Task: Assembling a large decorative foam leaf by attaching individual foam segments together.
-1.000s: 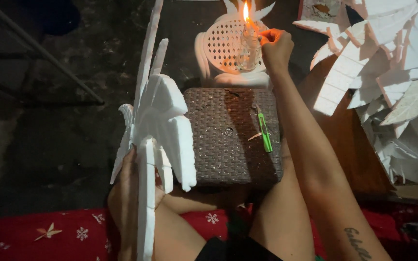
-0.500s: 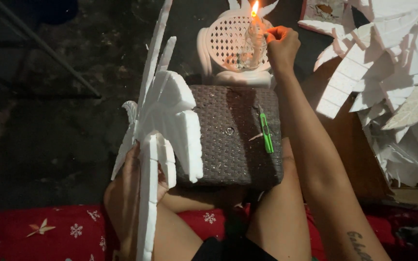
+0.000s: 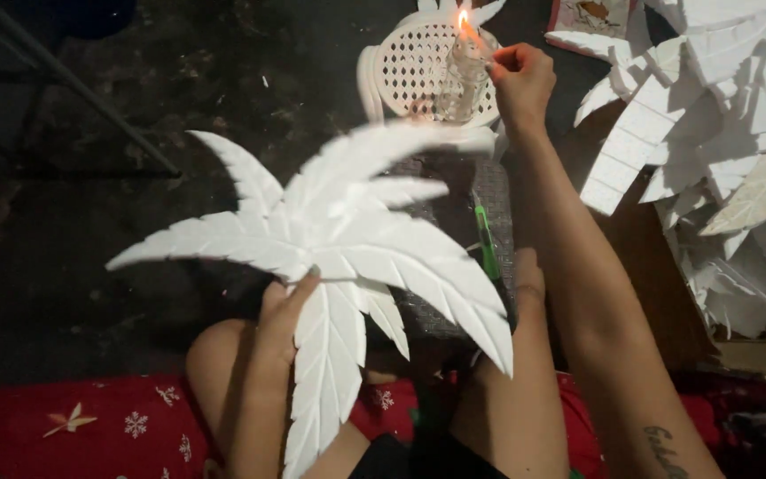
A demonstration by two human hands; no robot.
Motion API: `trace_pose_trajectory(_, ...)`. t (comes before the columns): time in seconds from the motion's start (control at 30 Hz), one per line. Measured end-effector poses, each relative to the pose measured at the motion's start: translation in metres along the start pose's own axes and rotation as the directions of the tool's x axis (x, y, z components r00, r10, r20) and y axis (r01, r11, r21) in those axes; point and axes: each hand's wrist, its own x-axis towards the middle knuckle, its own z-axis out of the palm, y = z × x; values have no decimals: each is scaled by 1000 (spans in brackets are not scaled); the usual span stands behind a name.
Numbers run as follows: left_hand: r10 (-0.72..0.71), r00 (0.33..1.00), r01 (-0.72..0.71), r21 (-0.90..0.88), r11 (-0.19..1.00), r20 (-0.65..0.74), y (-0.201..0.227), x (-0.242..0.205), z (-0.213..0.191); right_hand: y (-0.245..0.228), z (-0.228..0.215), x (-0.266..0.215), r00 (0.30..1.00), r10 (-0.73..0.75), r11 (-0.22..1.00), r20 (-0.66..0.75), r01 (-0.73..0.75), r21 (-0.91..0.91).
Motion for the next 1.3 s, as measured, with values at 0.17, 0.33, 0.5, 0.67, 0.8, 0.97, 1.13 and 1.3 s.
trace_pose_trajectory(0.17,222,944,-273,198,942,242,-9,-2,10,-14,-10,-7,998,53,995,40,-56,82)
trace_pose_trajectory(0.33,179,964,-233,309,922,195,-13,-7,21,-8,-7,-7,997,16,988,71,-26,151)
trace_pose_trajectory(0.5,190,976,-218,404,888,109,-23,-2,17,10,0,-1,994,-99,988,46,93,124)
trace_pose_trajectory(0.67,201,971,-236,673,701,131,-22,0,11,14,2,-1,992,-125,987,23,122,108)
trace_pose_trajectory(0.8,191,969,-246,707,663,158,-14,-10,10,15,3,-1,998,-65,993,12,64,100)
trace_pose_trajectory(0.97,195,968,-252,573,780,160,-13,-13,14,2,-2,-3,999,-23,996,39,19,82)
trace_pose_trajectory(1.13,181,971,-231,411,882,157,-11,-20,22,6,2,-2,999,3,999,49,-5,41)
trace_pose_trajectory(1.3,115,993,-118,422,899,32,-7,-19,32,-27,-30,-18,967,176,977,185,-194,86)
